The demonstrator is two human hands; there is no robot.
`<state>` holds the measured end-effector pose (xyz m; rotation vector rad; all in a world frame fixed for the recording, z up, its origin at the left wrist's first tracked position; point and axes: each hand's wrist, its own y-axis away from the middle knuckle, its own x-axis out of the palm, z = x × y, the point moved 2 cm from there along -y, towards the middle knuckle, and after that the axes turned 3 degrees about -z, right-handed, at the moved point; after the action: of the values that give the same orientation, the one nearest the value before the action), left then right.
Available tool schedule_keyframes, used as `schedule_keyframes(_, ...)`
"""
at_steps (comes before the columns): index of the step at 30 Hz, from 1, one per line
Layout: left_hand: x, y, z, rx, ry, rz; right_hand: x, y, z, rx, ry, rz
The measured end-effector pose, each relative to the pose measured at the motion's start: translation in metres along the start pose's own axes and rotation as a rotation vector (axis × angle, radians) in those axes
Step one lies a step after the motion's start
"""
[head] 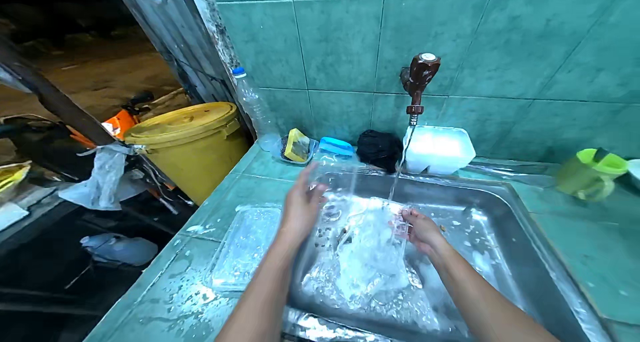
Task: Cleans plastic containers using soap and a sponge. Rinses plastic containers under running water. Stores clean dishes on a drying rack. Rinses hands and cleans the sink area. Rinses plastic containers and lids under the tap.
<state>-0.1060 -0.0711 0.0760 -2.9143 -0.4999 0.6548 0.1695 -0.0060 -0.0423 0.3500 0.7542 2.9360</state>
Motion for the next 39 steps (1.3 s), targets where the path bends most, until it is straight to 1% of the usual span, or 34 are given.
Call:
schedule_keyframes(3, -0.068, 0.007, 0.028, -0.105, -0.187, -0.151, 0.008, -0.004, 0.002, -0.032, -0.023, 0.004)
schedule_keyframes(5, -0.099, 0.016, 0.052, -0.197, -0.346, -0.187, 0.014, -0.006, 0.002, -0.038, -0.043, 0.024)
schedule_keyframes(7, -0.117, 0.022, 0.072, -0.287, -0.511, -0.186, 0.020, -0.009, 0.005, -0.044, -0.053, 0.046)
schedule_keyframes(9, -0.122, 0.027, 0.081, -0.372, -0.666, -0.161, 0.025, -0.009, 0.010, -0.055, -0.058, 0.062)
schedule_keyframes(10, -0.120, 0.030, 0.081, -0.363, -0.708, -0.173, 0.027, -0.007, 0.015, -0.062, -0.061, 0.061)
schedule_keyframes(12, -0.103, 0.031, 0.070, -0.220, -0.682, -0.215, 0.031, 0.001, 0.026, -0.091, -0.048, 0.026)
schedule_keyframes(13, -0.086, 0.029, 0.062, -0.127, -0.618, -0.196, 0.034, 0.006, 0.033, -0.115, -0.033, 0.010)
schedule_keyframes(14, -0.063, 0.028, 0.054, -0.045, -0.524, -0.136, 0.038, 0.012, 0.039, -0.140, -0.016, 0.004)
schedule_keyframes(16, -0.001, 0.027, 0.036, 0.050, -0.305, 0.082, 0.048, 0.027, 0.052, -0.181, 0.038, 0.027)
schedule_keyframes(18, 0.060, 0.026, 0.019, 0.047, -0.163, 0.313, 0.058, 0.045, 0.062, -0.228, 0.101, 0.134)
schedule_keyframes(19, 0.082, 0.023, 0.013, 0.031, -0.108, 0.382, 0.062, 0.052, 0.066, -0.251, 0.124, 0.217)
schedule_keyframes(20, 0.098, 0.018, 0.009, 0.018, -0.054, 0.393, 0.063, 0.058, 0.071, -0.271, 0.146, 0.297)
schedule_keyframes(21, 0.109, 0.011, 0.006, -0.018, -0.005, 0.353, 0.061, 0.060, 0.073, -0.299, 0.170, 0.346)
schedule_keyframes(22, 0.119, 0.004, 0.008, -0.075, 0.062, 0.298, 0.056, 0.058, 0.074, -0.342, 0.216, 0.348)
schedule_keyframes(23, 0.127, -0.003, 0.014, -0.150, 0.184, 0.287, 0.046, 0.051, 0.072, -0.402, 0.306, 0.286)
schedule_keyframes(24, 0.133, -0.008, 0.019, -0.227, 0.323, 0.308, 0.033, 0.040, 0.065, -0.463, 0.451, 0.183)
schedule_keyframes(25, 0.138, -0.011, 0.023, -0.296, 0.436, 0.337, 0.017, 0.025, 0.054, -0.486, 0.625, 0.077)
schedule_keyframes(26, 0.141, -0.012, 0.026, -0.354, 0.508, 0.350, 0.003, 0.010, 0.040, -0.444, 0.774, 0.010)
schedule_keyframes(27, 0.145, -0.013, 0.028, -0.390, 0.541, 0.349, -0.008, -0.002, 0.025, -0.348, 0.890, -0.002)
schedule_keyframes(28, 0.148, -0.013, 0.033, -0.416, 0.552, 0.340, -0.016, -0.010, 0.010, -0.239, 0.947, 0.010)
schedule_keyframes(30, 0.154, -0.011, 0.042, -0.463, 0.564, 0.312, -0.021, -0.016, -0.012, -0.092, 0.929, 0.004)
schedule_keyframes(32, 0.157, -0.010, 0.049, -0.511, 0.614, 0.302, -0.020, -0.015, -0.020, -0.052, 0.856, -0.055)
schedule_keyframes(34, 0.159, -0.007, 0.051, -0.558, 0.679, 0.343, -0.019, -0.011, -0.020, -0.042, 0.864, -0.064)
schedule_keyframes(36, 0.161, -0.003, 0.050, -0.594, 0.742, 0.404, -0.017, -0.009, -0.022, -0.049, 0.869, 0.006)
schedule_keyframes(38, 0.161, 0.002, 0.050, -0.606, 0.792, 0.469, -0.017, -0.011, -0.031, -0.098, 0.785, 0.079)
schedule_keyframes(39, 0.161, 0.005, 0.050, -0.610, 0.803, 0.500, -0.017, -0.013, -0.035, -0.111, 0.730, 0.088)
